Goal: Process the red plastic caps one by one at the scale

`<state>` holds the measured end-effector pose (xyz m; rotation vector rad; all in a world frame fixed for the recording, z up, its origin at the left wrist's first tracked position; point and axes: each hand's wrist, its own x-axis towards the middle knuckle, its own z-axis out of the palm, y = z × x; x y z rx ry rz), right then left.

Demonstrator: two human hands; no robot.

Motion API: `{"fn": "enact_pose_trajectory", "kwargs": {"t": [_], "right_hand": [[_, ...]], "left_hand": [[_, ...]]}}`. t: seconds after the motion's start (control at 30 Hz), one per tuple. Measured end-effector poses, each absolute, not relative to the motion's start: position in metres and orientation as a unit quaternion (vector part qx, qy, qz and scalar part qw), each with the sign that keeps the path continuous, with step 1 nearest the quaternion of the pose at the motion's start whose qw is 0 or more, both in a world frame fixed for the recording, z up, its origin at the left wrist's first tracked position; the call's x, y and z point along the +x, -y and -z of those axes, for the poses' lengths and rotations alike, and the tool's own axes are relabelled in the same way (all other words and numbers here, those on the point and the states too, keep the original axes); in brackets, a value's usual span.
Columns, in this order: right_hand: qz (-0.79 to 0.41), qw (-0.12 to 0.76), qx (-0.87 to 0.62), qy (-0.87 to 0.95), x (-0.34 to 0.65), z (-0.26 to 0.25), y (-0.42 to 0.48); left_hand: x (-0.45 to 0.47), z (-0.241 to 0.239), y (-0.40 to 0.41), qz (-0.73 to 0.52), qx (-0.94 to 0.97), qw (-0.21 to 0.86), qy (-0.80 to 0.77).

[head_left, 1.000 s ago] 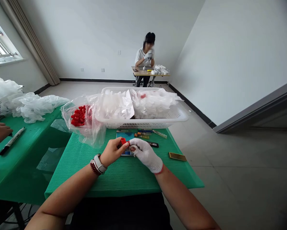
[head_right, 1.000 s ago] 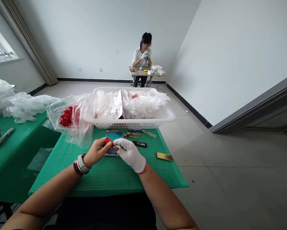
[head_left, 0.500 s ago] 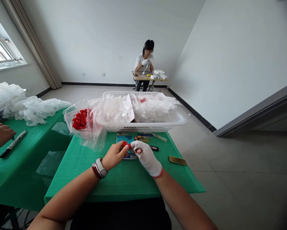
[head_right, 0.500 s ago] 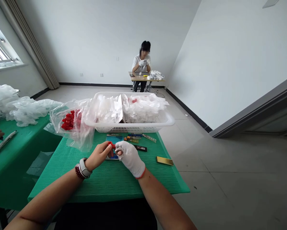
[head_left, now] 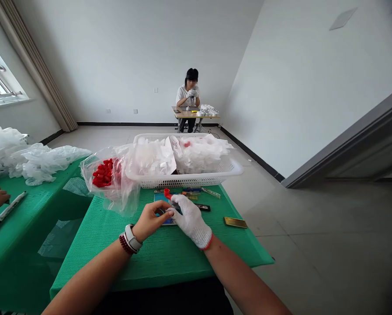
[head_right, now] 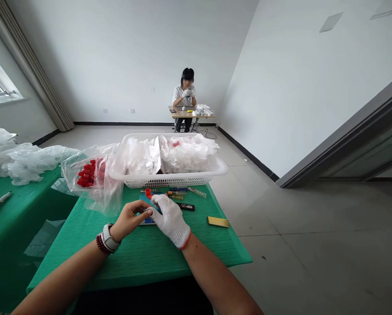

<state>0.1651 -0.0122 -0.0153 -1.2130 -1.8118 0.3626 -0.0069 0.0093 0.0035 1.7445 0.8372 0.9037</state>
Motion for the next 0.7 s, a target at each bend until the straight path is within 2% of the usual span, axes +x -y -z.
{"fn": "enact_pose_trajectory", "kwargs": {"t": [0.33,0.6,0.7], "right_hand": [[-0.189,0.441,-0.49,0.728,0.163,0.011,0.009],[-0.282,0.406,-0.511,0.703,0.162,-0.005,0.004],[-0.277,0.413,-0.518,0.696,0.162,-0.005,0.005]], "left_hand": [[-0.01,-0.006,-0.012,-0.4,0.726,0.398,-0.392],[-0.012,-0.009,-0.017,-0.436,0.712,0.362,-0.416],[-0.015,-0.015,-0.015,-0.44,0.721,0.349,-0.406]]}}
